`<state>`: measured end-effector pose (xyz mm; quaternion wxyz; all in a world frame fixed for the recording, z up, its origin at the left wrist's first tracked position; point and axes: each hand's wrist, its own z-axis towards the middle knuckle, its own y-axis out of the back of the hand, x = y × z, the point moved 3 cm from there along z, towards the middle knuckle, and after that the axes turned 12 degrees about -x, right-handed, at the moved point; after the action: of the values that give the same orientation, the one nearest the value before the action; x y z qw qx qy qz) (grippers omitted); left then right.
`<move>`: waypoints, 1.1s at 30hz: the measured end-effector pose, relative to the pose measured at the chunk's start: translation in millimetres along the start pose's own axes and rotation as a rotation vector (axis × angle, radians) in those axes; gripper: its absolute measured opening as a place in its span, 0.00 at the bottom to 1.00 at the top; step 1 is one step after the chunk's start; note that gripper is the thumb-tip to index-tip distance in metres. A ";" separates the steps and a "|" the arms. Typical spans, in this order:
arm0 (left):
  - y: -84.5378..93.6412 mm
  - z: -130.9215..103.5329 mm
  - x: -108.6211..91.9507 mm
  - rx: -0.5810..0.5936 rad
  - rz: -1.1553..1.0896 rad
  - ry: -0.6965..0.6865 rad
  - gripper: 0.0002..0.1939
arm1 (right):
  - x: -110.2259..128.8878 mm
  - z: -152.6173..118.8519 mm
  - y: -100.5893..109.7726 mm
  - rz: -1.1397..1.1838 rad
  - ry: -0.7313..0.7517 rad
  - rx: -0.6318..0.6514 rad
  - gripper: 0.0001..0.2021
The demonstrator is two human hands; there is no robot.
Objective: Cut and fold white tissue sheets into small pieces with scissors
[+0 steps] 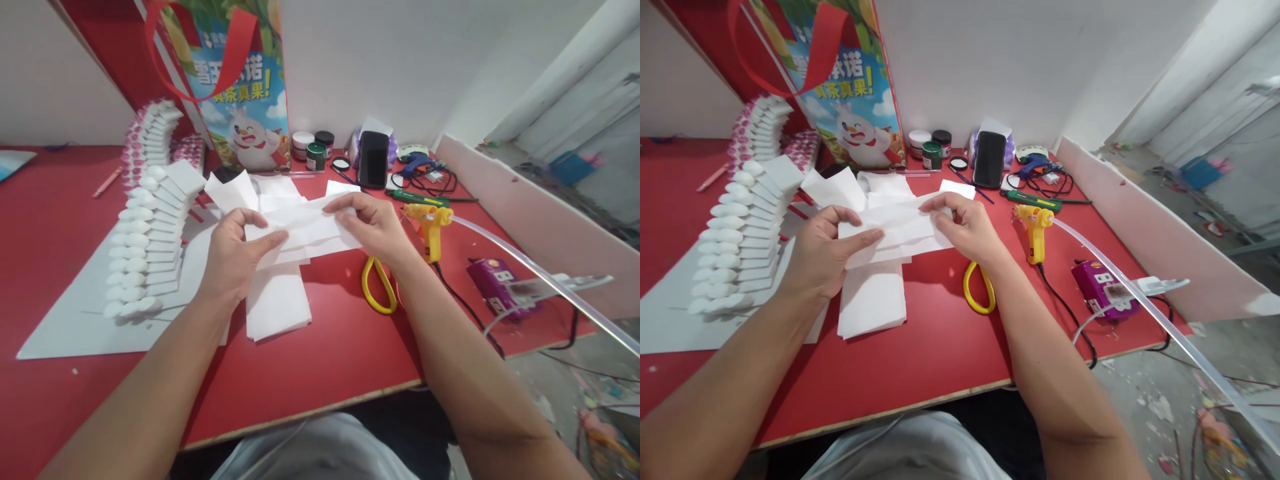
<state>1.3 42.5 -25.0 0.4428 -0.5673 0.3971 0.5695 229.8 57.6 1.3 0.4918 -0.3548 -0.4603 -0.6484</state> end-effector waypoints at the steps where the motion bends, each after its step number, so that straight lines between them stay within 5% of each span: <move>1: 0.6 0.2 -1.4 -0.038 -0.034 0.009 0.24 | -0.3 -0.5 -1.2 0.010 -0.020 -0.002 0.09; 4: 0.6 0.6 -4.1 -0.063 -0.131 0.129 0.33 | 0.0 0.1 -3.7 0.120 -0.041 -0.002 0.17; 9: -3.5 -3.0 -4.3 0.090 -0.199 0.329 0.17 | -2.6 2.7 -2.3 0.372 -0.223 0.021 0.36; 14: -5.6 -6.0 -6.6 0.129 -0.218 0.215 0.15 | -7.7 0.5 -3.0 0.434 -0.387 0.100 0.18; 26: -3.6 -6.2 -11.3 0.157 -0.188 0.174 0.14 | -6.3 1.6 6.3 0.432 -0.326 0.150 0.16; 33: -4.5 -10.0 -18.7 0.332 -0.244 0.212 0.07 | -0.8 4.0 12.3 0.553 -0.353 0.203 0.07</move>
<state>7.9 33.3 -6.5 0.5514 -0.5872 0.4583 0.3757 241.8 60.6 4.9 0.5944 -0.5223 -0.4868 -0.3700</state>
